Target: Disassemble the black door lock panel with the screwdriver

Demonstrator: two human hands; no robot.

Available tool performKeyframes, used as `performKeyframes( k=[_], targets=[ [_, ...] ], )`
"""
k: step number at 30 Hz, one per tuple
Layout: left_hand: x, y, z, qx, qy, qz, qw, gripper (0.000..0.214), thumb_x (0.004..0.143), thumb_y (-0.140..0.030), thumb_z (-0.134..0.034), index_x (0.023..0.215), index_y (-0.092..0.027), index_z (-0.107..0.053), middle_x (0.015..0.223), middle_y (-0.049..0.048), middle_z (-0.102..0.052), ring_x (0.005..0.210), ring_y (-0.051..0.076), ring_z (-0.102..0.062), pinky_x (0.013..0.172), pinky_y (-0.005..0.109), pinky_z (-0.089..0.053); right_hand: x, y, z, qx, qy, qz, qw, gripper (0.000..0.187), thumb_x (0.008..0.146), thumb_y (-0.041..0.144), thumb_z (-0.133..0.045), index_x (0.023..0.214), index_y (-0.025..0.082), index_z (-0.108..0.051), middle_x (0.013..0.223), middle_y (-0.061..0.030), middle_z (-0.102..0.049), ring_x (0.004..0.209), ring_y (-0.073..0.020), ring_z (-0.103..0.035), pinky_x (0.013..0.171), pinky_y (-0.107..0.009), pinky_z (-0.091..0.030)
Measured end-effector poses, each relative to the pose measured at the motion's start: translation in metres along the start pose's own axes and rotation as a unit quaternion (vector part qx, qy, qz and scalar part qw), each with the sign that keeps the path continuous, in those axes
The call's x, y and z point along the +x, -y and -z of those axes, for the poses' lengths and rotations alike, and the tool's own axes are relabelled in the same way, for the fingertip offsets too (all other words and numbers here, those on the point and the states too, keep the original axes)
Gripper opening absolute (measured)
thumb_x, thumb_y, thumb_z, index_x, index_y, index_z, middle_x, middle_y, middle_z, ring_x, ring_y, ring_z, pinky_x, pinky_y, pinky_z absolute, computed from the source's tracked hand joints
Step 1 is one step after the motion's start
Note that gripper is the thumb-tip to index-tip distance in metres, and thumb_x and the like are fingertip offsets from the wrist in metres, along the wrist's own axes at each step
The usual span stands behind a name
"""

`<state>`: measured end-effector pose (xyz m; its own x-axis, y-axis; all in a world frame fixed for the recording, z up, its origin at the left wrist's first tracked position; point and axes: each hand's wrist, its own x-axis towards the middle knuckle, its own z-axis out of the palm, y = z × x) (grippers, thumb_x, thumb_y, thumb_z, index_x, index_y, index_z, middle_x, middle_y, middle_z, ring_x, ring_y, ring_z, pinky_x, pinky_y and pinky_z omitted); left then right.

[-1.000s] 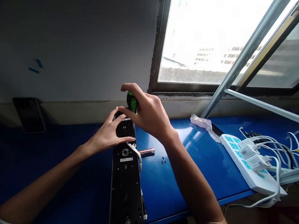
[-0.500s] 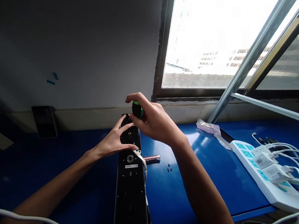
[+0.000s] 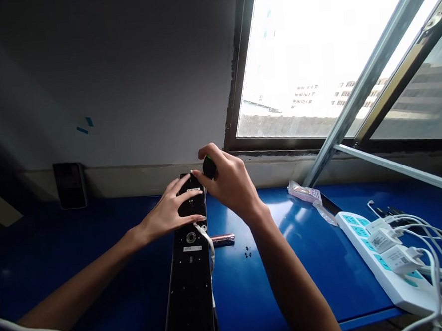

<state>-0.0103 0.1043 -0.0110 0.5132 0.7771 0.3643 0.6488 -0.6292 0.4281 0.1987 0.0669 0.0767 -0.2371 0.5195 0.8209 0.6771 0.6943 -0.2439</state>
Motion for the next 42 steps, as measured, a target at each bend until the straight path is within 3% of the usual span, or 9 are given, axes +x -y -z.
performKeyframes(
  k=[2,5,16,19,24,31,37,40,42],
  targets=[
    [0.001,-0.001,0.0,0.012,0.0,-0.025,1.0,0.067,0.082,-0.072,-0.072,0.132,-0.027,-0.071,0.163,0.0097,-0.044,0.159,0.044,-0.014,0.124,0.066,-0.03,0.0,0.001,0.003,-0.002,0.01,0.006,1.0,0.024,0.088,0.027,-0.076,0.105,0.022,-0.06,0.084,0.0026,-0.065,0.063,-0.0095,-0.05,0.06,-0.025,-0.045],
    [0.002,0.0,0.002,0.01,-0.002,-0.046,0.999,0.056,0.086,-0.062,-0.074,0.127,-0.024,-0.074,0.151,0.0102,-0.058,0.158,0.039,-0.023,0.125,0.062,-0.032,-0.001,0.003,0.006,-0.001,0.023,0.016,1.0,0.022,0.088,0.025,-0.075,0.104,0.022,-0.06,0.082,0.003,-0.065,0.062,-0.0092,-0.049,0.06,-0.024,-0.045],
    [0.002,-0.005,0.004,-0.05,0.012,-0.019,0.998,0.064,0.083,-0.062,-0.077,0.132,-0.023,-0.072,0.159,0.0094,-0.05,0.157,0.038,-0.028,0.126,0.059,-0.032,-0.001,0.002,0.0,0.006,-0.024,0.015,1.0,0.029,0.084,0.036,-0.082,0.102,0.022,-0.064,0.078,0.0035,-0.065,0.061,-0.0091,-0.048,0.06,-0.024,-0.044],
    [0.003,-0.005,0.002,-0.058,-0.002,-0.02,0.998,0.062,0.085,-0.064,-0.074,0.13,-0.021,-0.074,0.155,0.0101,-0.055,0.157,0.037,-0.028,0.126,0.059,-0.033,-0.001,0.003,0.002,0.053,0.02,0.005,0.998,0.021,0.091,0.026,-0.071,0.111,0.022,-0.062,0.083,0.0027,-0.067,0.065,-0.0096,-0.051,0.062,-0.024,-0.045],
    [0.004,-0.002,-0.001,-0.064,-0.012,-0.023,0.998,0.062,0.082,-0.064,-0.077,0.126,-0.021,-0.076,0.153,0.0102,-0.057,0.156,0.038,-0.03,0.126,0.058,-0.034,-0.001,0.008,0.011,0.089,0.09,0.016,0.992,0.041,0.089,0.012,-0.059,0.128,0.024,-0.056,0.106,-0.0019,-0.07,0.077,-0.0109,-0.059,0.072,-0.024,-0.049],
    [0.004,0.003,0.002,-0.037,0.01,-0.039,0.999,0.059,0.084,-0.057,-0.078,0.132,-0.023,-0.073,0.157,0.01,-0.052,0.156,0.038,-0.031,0.126,0.059,-0.033,-0.002,0.001,0.003,0.027,0.015,0.002,1.0,0.024,0.088,0.022,-0.07,0.111,0.022,-0.061,0.092,0.0001,-0.067,0.069,-0.0107,-0.053,0.066,-0.027,-0.047],
    [0.002,0.002,0.004,-0.022,-0.012,-0.062,0.998,0.047,0.089,-0.052,-0.072,0.126,-0.023,-0.076,0.15,0.0097,-0.06,0.158,0.037,-0.025,0.125,0.061,-0.034,-0.003,0.002,0.006,0.05,0.062,0.018,0.997,0.054,0.083,0.011,-0.061,0.135,0.025,-0.05,0.117,-0.0053,-0.066,0.077,-0.0125,-0.058,0.073,-0.03,-0.05],
    [0.002,0.002,0.004,-0.03,-0.026,-0.078,0.996,0.042,0.093,-0.047,-0.068,0.124,-0.02,-0.077,0.146,0.0097,-0.064,0.159,0.035,-0.024,0.126,0.058,-0.035,-0.002,0.002,0.005,0.036,0.039,0.008,0.999,0.042,0.087,0.017,-0.066,0.127,0.024,-0.055,0.106,-0.003,-0.068,0.074,-0.012,-0.056,0.072,-0.029,-0.05],
    [0.002,0.002,0.005,-0.044,-0.013,-0.085,0.995,0.041,0.094,-0.045,-0.067,0.125,-0.019,-0.075,0.145,0.0097,-0.065,0.154,0.033,-0.036,0.125,0.054,-0.038,-0.002,0.0,0.003,0.038,0.024,0.001,0.999,0.037,0.088,0.02,-0.067,0.123,0.024,-0.057,0.098,-0.0012,-0.068,0.071,-0.0118,-0.054,0.072,-0.029,-0.05]
  ],
)
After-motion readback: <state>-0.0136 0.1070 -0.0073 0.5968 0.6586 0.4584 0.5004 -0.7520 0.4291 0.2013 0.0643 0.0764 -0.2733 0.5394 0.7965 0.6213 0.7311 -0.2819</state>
